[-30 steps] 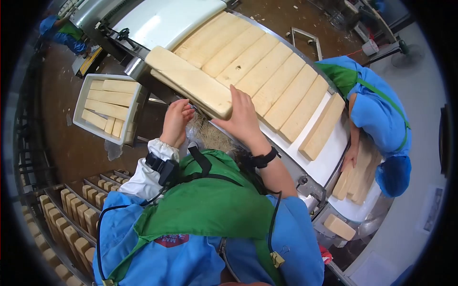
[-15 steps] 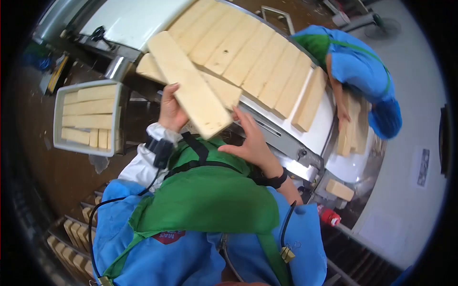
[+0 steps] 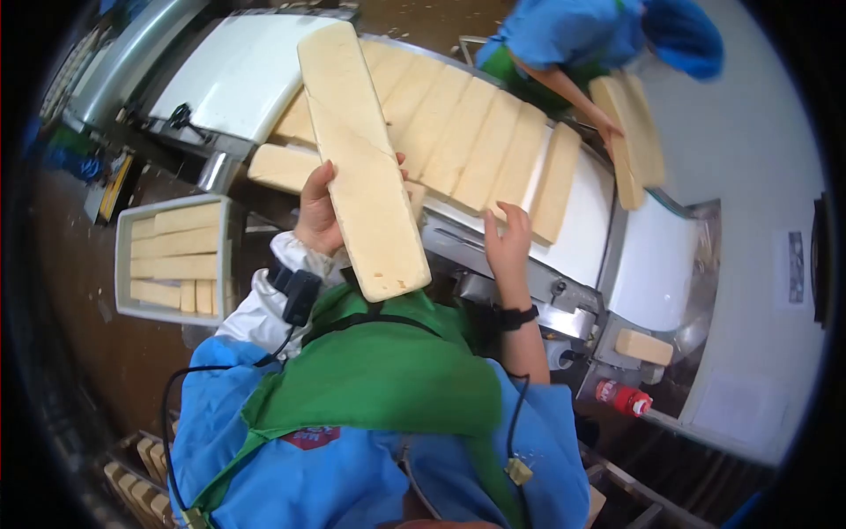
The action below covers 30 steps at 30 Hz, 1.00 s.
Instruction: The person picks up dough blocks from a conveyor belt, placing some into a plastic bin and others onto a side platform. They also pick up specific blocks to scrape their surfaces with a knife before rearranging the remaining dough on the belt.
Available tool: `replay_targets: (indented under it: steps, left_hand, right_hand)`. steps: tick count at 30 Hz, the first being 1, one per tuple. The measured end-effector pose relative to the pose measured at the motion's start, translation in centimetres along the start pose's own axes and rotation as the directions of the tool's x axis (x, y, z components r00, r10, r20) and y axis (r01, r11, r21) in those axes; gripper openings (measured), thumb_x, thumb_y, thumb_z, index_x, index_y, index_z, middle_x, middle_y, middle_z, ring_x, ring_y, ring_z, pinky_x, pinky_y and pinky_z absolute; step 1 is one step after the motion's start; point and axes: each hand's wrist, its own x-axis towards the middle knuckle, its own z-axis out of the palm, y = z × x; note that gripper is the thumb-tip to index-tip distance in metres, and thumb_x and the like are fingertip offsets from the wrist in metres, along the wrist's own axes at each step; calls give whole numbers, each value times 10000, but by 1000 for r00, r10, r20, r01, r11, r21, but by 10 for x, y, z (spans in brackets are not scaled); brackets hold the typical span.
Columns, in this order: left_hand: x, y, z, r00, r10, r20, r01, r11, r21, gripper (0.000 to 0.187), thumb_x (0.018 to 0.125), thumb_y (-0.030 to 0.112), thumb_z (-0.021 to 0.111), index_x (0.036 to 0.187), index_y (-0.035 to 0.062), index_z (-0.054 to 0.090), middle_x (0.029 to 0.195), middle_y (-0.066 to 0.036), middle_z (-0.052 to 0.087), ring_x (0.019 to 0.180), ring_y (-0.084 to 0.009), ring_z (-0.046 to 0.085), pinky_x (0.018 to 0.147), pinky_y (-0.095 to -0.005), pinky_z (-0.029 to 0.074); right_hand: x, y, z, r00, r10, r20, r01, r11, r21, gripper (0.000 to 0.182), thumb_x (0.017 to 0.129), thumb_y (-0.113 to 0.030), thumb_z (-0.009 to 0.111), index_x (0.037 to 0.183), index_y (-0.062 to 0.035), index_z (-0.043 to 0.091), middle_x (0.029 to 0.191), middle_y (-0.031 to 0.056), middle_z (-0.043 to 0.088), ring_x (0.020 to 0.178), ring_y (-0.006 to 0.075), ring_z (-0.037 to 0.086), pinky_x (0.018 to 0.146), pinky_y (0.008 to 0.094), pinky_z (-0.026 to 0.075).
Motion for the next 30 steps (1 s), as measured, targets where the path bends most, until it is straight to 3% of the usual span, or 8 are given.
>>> replay_targets:
  steps: [2,4,9,12,14,16,21,30]
  left_hand:
    - [9,-7,4,996,-28,-90,34,997,63,729,931,362,675,1482,27,335,1364,-161,534,1216,-298,580,1039,-480,501]
    - [26,-29,20,988,-14,-155,49,973,226,650,982,240,644,1514,69,312,1382,-147,534,1215,-268,587,1039,-456,507]
    - [83,-90,77,995,34,-94,24,834,551,786,993,84,601,1617,154,128,1462,-120,477,1279,-212,519,1081,-373,436]
    - [115,-114,77,1000,-21,-23,31,803,596,844,966,103,590,1638,167,84,1480,-136,420,1326,-220,423,1145,-359,310]
    - [141,-127,59,999,-37,-32,49,712,701,841,959,113,587,1637,161,92,1474,-168,417,1334,-244,407,1147,-362,306]
    - [154,-140,52,989,27,-144,106,551,828,815,920,166,650,1607,127,214,1463,-218,410,1354,-275,378,1143,-368,311]
    - [142,-155,21,939,59,-338,293,372,881,682,874,196,707,1489,84,435,1430,-189,458,1349,-270,391,1122,-367,333]
    - [105,-145,-10,923,44,-382,335,394,856,568,851,185,717,1374,47,544,1391,-178,520,1351,-273,413,1105,-374,358]
  right_hand:
    - [13,2,-5,983,172,68,-182,960,211,403,905,-255,710,1187,24,641,1133,179,654,1129,323,602,968,409,471]
    - [25,-47,-35,978,-12,206,-81,897,434,644,870,-335,752,1348,42,543,1264,196,601,1207,342,568,1013,416,455]
    - [34,-87,-78,973,-125,195,76,968,238,1047,729,-251,874,1531,40,266,1387,255,488,1281,378,523,1063,447,437]
    - [48,-13,-56,993,79,86,-101,948,302,831,815,-144,805,1473,38,331,1310,186,589,1212,306,593,1003,433,505]
    - [70,28,-44,933,198,302,-361,543,758,787,801,-92,809,1438,46,369,1327,189,578,1228,304,579,1029,421,489]
    - [87,79,-17,863,223,454,-483,97,870,643,830,-21,774,1374,23,435,1295,150,606,1194,270,601,1010,395,505]
    - [99,164,23,748,356,560,-560,-112,821,595,863,-47,756,1376,4,461,1293,150,614,1168,273,615,1007,387,504]
    - [93,223,-56,753,519,404,-613,330,718,516,901,-20,702,1352,63,465,1243,178,644,1093,264,664,937,367,544]
